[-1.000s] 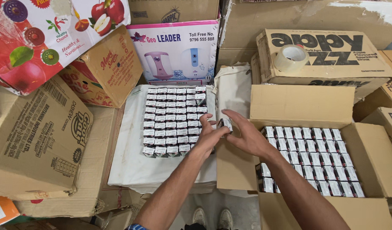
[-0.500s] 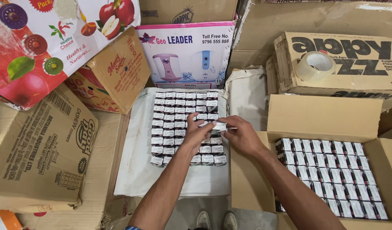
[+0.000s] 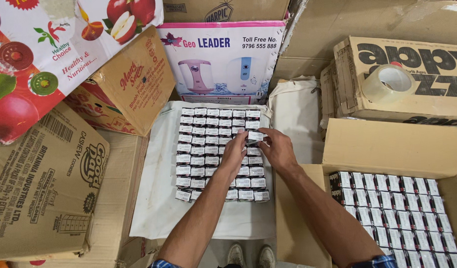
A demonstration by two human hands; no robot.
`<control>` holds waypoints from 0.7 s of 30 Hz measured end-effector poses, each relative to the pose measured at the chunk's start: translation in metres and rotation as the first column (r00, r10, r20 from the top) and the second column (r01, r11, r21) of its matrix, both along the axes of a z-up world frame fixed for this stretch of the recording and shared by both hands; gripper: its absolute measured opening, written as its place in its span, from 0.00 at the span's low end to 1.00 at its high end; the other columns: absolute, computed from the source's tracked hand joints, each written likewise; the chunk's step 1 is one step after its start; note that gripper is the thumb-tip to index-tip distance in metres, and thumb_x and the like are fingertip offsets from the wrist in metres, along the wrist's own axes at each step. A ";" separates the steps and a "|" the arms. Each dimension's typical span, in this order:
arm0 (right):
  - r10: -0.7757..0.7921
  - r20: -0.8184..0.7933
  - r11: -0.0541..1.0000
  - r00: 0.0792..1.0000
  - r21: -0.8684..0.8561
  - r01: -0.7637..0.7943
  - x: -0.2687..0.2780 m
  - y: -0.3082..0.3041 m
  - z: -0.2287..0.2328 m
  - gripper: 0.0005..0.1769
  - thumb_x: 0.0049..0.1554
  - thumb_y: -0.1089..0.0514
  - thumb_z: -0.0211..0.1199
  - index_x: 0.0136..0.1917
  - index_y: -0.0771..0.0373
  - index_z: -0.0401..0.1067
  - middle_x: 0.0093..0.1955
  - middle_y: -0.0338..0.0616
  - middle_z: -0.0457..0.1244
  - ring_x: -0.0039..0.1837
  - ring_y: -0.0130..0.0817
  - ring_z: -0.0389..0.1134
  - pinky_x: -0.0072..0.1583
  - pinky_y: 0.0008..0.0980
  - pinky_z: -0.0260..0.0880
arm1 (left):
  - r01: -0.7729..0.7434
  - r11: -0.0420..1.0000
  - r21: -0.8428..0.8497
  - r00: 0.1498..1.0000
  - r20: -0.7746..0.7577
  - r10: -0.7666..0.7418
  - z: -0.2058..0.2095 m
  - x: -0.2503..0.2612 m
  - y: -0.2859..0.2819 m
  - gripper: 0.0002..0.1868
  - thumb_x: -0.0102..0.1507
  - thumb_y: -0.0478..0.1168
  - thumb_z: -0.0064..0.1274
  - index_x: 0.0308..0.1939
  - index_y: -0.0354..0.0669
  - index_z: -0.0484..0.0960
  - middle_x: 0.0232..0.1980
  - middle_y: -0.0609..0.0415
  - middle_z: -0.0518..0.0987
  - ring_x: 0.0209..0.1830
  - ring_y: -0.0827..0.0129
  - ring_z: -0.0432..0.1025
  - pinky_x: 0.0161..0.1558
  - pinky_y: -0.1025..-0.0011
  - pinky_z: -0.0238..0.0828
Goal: The person transfers small white boxes from a cardboard carton to a white cloth surface, arranging them in neat rows. The person handles the boxes one at a time, placing them in an organized pattern.
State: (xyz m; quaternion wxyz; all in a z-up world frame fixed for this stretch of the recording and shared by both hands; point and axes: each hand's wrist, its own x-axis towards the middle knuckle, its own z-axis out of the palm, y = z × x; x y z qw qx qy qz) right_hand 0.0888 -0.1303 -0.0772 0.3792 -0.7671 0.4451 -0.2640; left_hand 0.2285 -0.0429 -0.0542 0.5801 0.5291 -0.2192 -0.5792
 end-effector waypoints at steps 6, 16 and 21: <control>-0.029 0.017 0.999 0.999 0.021 0.029 0.004 -0.005 -0.018 0.26 0.52 0.69 0.66 0.65 0.62 0.73 0.61 0.55 0.66 0.59 0.53 0.73 0.61 0.45 0.75 | 0.014 0.999 0.030 0.999 0.038 -0.015 -0.004 0.002 -0.005 0.44 0.72 0.67 0.32 0.77 0.32 0.54 0.81 0.29 0.42 0.82 0.37 0.34 0.76 0.41 0.28; -0.022 0.006 0.998 1.000 0.063 0.022 0.005 -0.010 -0.021 0.24 0.54 0.71 0.62 0.63 0.59 0.74 0.62 0.53 0.65 0.60 0.52 0.72 0.62 0.43 0.75 | -0.010 1.000 -0.008 0.995 -0.096 0.009 -0.015 0.003 -0.011 0.44 0.73 0.65 0.27 0.79 0.33 0.45 0.82 0.29 0.32 0.81 0.34 0.25 0.75 0.37 0.20; 0.004 -0.053 0.998 0.999 -0.055 -0.007 0.002 -0.010 -0.009 0.24 0.55 0.68 0.62 0.64 0.54 0.74 0.61 0.49 0.65 0.65 0.52 0.69 0.65 0.49 0.73 | 0.044 0.999 0.023 0.992 0.114 -0.046 0.004 0.005 0.000 0.43 0.73 0.65 0.25 0.79 0.34 0.48 0.81 0.28 0.42 0.82 0.37 0.34 0.75 0.38 0.29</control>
